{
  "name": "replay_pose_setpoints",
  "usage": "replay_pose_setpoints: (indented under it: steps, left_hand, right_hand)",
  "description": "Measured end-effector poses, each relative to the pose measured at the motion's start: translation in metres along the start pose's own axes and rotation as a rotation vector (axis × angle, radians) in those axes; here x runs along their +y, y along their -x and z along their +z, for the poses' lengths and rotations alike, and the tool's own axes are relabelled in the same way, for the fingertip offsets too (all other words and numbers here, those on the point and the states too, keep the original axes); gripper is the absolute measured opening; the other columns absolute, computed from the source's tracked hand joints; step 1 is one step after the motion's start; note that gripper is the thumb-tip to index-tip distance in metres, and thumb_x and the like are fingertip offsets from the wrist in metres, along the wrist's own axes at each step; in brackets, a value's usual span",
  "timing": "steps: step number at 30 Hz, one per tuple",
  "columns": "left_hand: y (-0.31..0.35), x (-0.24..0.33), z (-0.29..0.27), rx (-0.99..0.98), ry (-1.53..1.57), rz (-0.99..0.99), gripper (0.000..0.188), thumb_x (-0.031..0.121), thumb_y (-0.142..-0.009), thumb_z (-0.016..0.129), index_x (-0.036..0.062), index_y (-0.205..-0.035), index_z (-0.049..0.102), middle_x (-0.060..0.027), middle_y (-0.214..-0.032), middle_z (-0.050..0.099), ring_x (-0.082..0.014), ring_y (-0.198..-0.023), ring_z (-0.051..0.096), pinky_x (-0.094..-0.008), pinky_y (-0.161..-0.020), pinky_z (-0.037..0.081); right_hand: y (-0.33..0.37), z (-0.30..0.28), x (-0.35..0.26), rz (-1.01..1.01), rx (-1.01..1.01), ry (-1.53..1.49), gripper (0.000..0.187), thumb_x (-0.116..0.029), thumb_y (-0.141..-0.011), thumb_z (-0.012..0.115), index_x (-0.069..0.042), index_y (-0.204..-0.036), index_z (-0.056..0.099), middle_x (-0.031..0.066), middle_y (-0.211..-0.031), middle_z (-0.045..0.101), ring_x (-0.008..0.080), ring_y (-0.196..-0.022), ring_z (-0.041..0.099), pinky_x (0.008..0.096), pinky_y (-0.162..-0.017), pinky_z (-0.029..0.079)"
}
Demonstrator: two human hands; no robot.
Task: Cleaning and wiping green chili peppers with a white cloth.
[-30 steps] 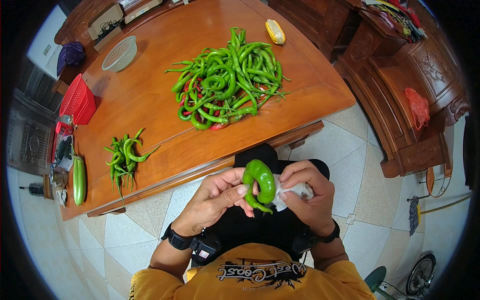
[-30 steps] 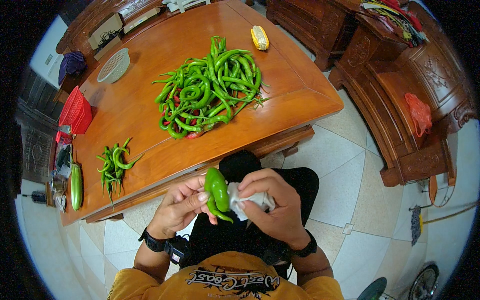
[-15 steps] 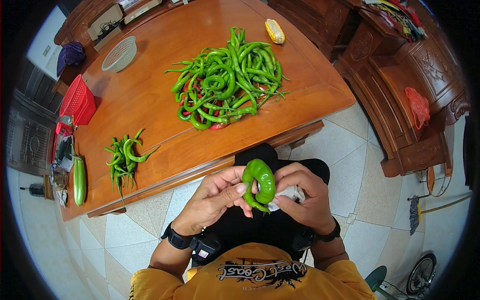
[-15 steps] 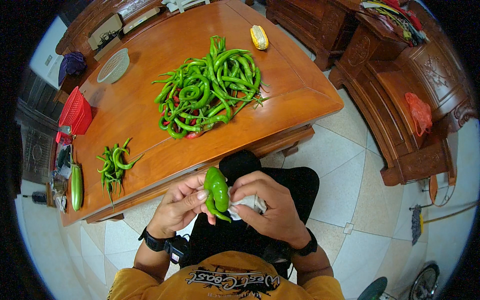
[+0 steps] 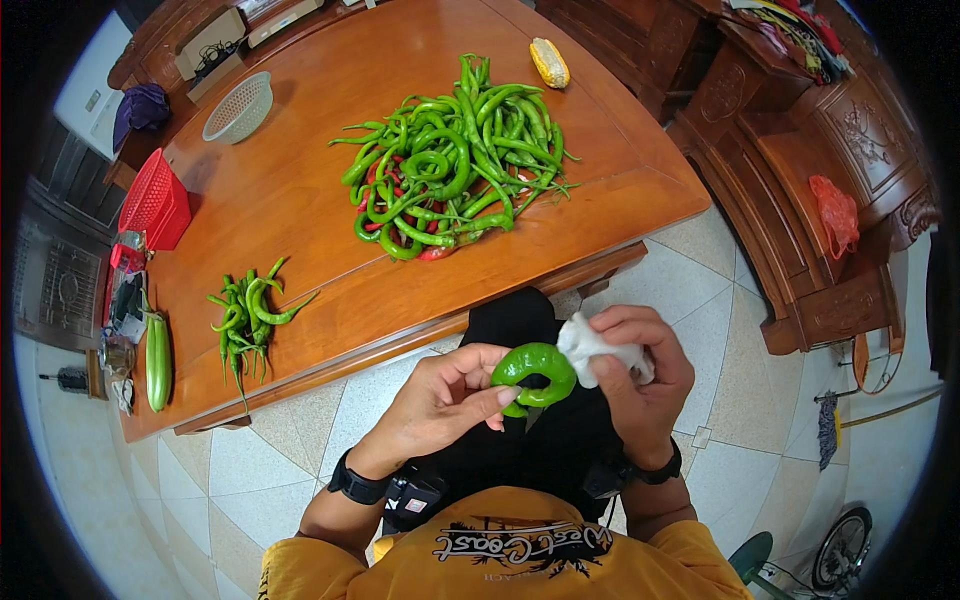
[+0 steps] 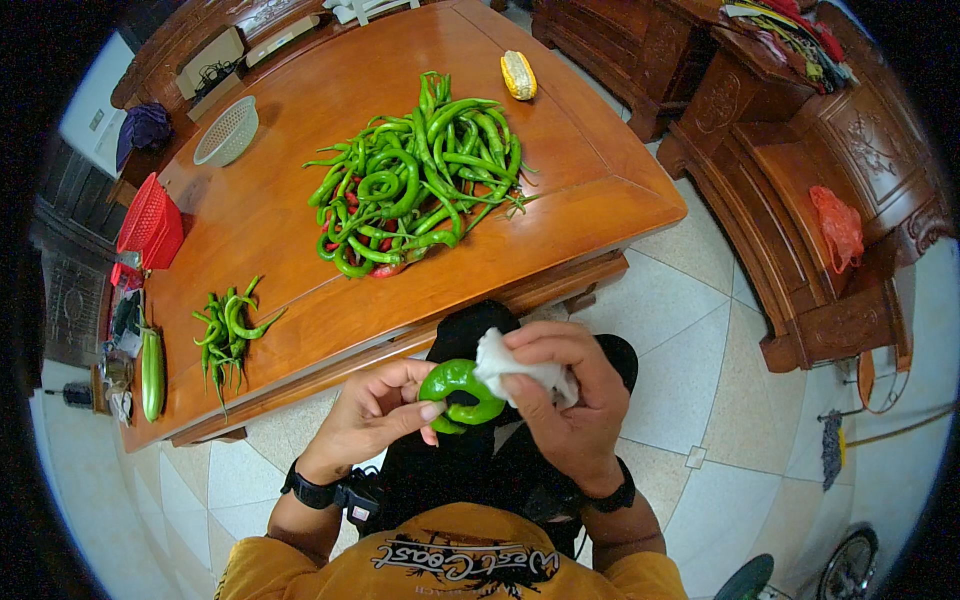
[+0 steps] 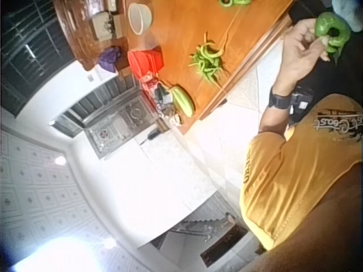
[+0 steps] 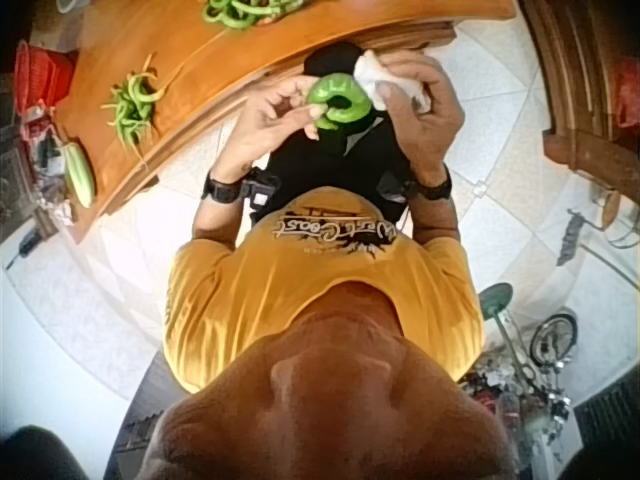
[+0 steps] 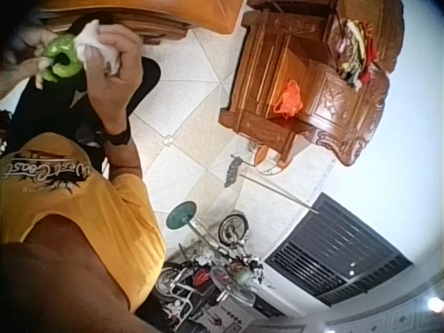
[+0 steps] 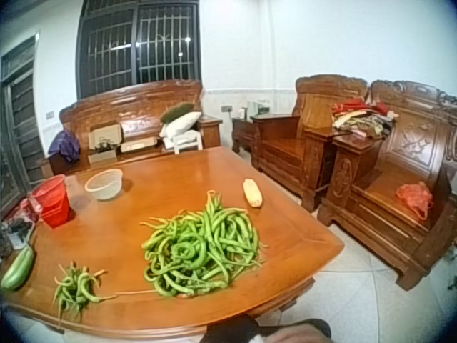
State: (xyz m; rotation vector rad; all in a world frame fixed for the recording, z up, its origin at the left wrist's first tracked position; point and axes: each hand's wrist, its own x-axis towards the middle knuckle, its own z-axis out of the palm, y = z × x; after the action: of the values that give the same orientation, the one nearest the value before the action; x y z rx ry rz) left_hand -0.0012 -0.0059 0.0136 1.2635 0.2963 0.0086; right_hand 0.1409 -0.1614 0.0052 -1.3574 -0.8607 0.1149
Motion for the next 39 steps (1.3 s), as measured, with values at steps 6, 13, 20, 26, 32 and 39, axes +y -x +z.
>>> replay_pose_setpoints:
  steps: [6,13,20,26,32,39]
  left_hand:
    - [-0.001,-0.006,0.003,0.027,-0.078,-0.002,0.031,0.003,-0.088,0.060,-0.0025,-0.117,0.052,0.0001,-0.081,0.059,-0.0029,-0.069,0.054,-0.0177,-0.062,0.047]
    - [0.001,0.000,0.000,0.090,-0.037,0.037,0.033,0.003,-0.088,0.060,-0.0023,-0.119,0.052,-0.0003,-0.085,0.059,-0.0045,-0.075,0.055,-0.0191,-0.065,0.048]
    - [0.000,-0.003,-0.003,0.119,-0.477,0.299,0.030,-0.001,-0.082,0.065,0.0009,-0.111,0.060,-0.0037,-0.093,0.057,-0.0090,-0.072,0.050,-0.0216,-0.068,0.044]
    - [-0.002,0.001,0.002,0.128,-0.598,0.403,0.034,-0.006,-0.075,0.067,0.0017,-0.108,0.062,-0.0058,-0.089,0.056,-0.0125,-0.071,0.048,-0.0234,-0.066,0.043]
    - [-0.004,-0.009,0.003,0.242,-0.541,0.558,0.037,-0.004,-0.077,0.068,0.0026,-0.112,0.059,-0.0070,-0.096,0.057,-0.0108,-0.076,0.052,-0.0229,-0.066,0.046]
    - [-0.001,-0.004,-0.004,0.218,0.141,0.117,0.046,0.024,-0.094,0.053,-0.0023,-0.130,0.039,-0.0092,-0.099,0.058,-0.0128,-0.076,0.060,-0.0246,-0.064,0.054]
  right_hand:
    - [-0.005,0.010,-0.004,-0.138,-0.348,0.228,0.025,-0.001,-0.072,0.071,-0.004,-0.094,0.061,0.0105,-0.099,0.061,0.0248,-0.086,0.058,0.0328,-0.076,0.046]
    - [-0.003,0.002,0.004,-0.061,-0.210,0.267,0.021,-0.003,-0.077,0.068,-0.002,-0.096,0.060,0.0131,-0.096,0.061,0.0251,-0.083,0.062,0.0304,-0.071,0.049]
    - [-0.003,-0.006,0.003,-0.037,-0.152,0.293,0.022,-0.003,-0.076,0.069,-0.003,-0.096,0.060,0.0137,-0.096,0.062,0.0236,-0.085,0.062,0.0303,-0.073,0.049]
    - [-0.007,0.000,-0.009,-0.045,-0.351,0.198,0.036,-0.003,-0.071,0.073,-0.003,-0.104,0.060,0.0134,-0.099,0.061,0.0257,-0.089,0.061,0.0321,-0.074,0.049]
    - [-0.001,0.002,-0.004,-0.079,-0.307,0.249,0.039,0.007,-0.065,0.070,-0.004,-0.102,0.063,0.0124,-0.101,0.061,0.0264,-0.087,0.062,0.0315,-0.074,0.051]
    - [0.000,0.007,-0.003,-0.215,-0.301,0.215,0.039,0.009,-0.062,0.069,-0.005,-0.097,0.065,0.0111,-0.100,0.061,0.0251,-0.088,0.062,0.0312,-0.075,0.051]
